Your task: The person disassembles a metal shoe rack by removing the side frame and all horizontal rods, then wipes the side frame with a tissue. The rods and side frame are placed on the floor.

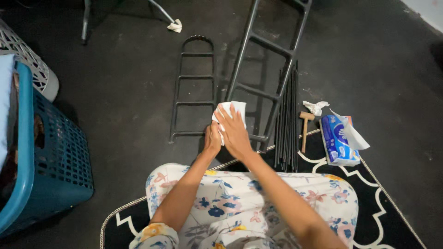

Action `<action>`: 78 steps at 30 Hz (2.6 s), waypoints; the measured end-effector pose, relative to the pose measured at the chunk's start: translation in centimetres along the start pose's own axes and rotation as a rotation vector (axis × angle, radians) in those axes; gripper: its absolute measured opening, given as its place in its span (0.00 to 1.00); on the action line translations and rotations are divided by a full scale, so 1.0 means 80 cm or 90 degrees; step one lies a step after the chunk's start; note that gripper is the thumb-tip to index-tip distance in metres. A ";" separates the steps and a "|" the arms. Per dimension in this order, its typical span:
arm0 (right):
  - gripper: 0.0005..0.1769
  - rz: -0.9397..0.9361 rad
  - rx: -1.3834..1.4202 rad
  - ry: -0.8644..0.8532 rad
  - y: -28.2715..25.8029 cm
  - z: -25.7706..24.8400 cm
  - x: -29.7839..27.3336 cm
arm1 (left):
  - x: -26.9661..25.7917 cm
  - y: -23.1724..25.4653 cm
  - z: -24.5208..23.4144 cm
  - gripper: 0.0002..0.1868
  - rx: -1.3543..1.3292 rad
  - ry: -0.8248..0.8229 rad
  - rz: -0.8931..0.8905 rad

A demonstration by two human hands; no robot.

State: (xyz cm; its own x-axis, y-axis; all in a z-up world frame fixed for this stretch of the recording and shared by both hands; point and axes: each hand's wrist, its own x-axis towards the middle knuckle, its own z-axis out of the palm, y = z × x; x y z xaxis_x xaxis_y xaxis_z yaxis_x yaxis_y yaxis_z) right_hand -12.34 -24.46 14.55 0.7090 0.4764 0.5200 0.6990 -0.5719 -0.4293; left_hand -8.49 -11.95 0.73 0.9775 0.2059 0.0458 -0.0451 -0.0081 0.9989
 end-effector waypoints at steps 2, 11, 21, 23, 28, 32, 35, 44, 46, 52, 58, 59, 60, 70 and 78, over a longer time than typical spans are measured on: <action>0.28 -0.067 -0.161 -0.008 0.016 -0.014 0.024 | -0.003 -0.005 0.001 0.39 0.000 -0.028 -0.008; 0.45 0.082 -0.137 0.209 0.071 -0.033 0.115 | -0.022 0.012 0.016 0.37 0.182 0.022 0.182; 0.42 0.216 0.255 0.110 0.013 0.037 0.000 | -0.013 0.023 0.013 0.42 0.002 -0.027 0.079; 0.39 0.143 0.191 0.124 0.010 0.044 -0.017 | -0.005 0.033 -0.001 0.42 -0.015 -0.011 0.088; 0.22 0.038 0.067 0.114 0.013 0.042 -0.045 | 0.001 0.059 -0.013 0.34 0.085 0.056 0.096; 0.29 0.059 0.071 0.128 0.011 0.033 -0.036 | -0.004 0.081 -0.013 0.24 0.148 0.099 0.126; 0.35 0.071 0.038 0.083 0.003 0.028 -0.025 | -0.008 0.095 -0.017 0.15 0.019 0.097 0.167; 0.27 -0.037 -0.262 0.137 0.017 -0.012 -0.054 | -0.012 0.110 -0.012 0.22 -0.008 0.156 0.101; 0.24 -0.018 -0.302 0.114 0.034 -0.036 -0.065 | -0.011 0.116 -0.017 0.22 -0.034 0.164 0.037; 0.14 -0.019 -0.352 0.102 0.059 -0.095 -0.095 | -0.018 0.128 -0.019 0.18 -0.067 0.126 0.093; 0.08 0.088 -0.116 0.011 0.046 -0.044 -0.062 | -0.030 0.132 -0.003 0.21 0.036 0.153 0.173; 0.08 0.129 -0.065 -0.018 0.041 -0.033 -0.053 | -0.032 0.133 -0.002 0.20 0.033 0.152 0.177; 0.08 0.137 -0.046 -0.023 0.032 -0.022 -0.047 | -0.034 0.134 -0.001 0.19 0.011 0.130 0.175; 0.26 -0.095 -0.129 -0.011 0.009 -0.036 -0.031 | -0.040 0.131 -0.002 0.20 0.020 0.171 0.176; 0.25 -0.170 -0.295 -0.032 0.083 -0.105 -0.049 | -0.033 0.131 -0.016 0.20 0.029 0.218 0.198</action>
State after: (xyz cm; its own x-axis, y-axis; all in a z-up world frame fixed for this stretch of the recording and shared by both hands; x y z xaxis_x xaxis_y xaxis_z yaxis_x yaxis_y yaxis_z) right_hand -11.28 -35.77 15.86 0.5235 0.6709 0.5252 0.7496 -0.6557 0.0904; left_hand -11.79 -11.29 11.11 0.7942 0.4986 0.3474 -0.3084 -0.1619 0.9374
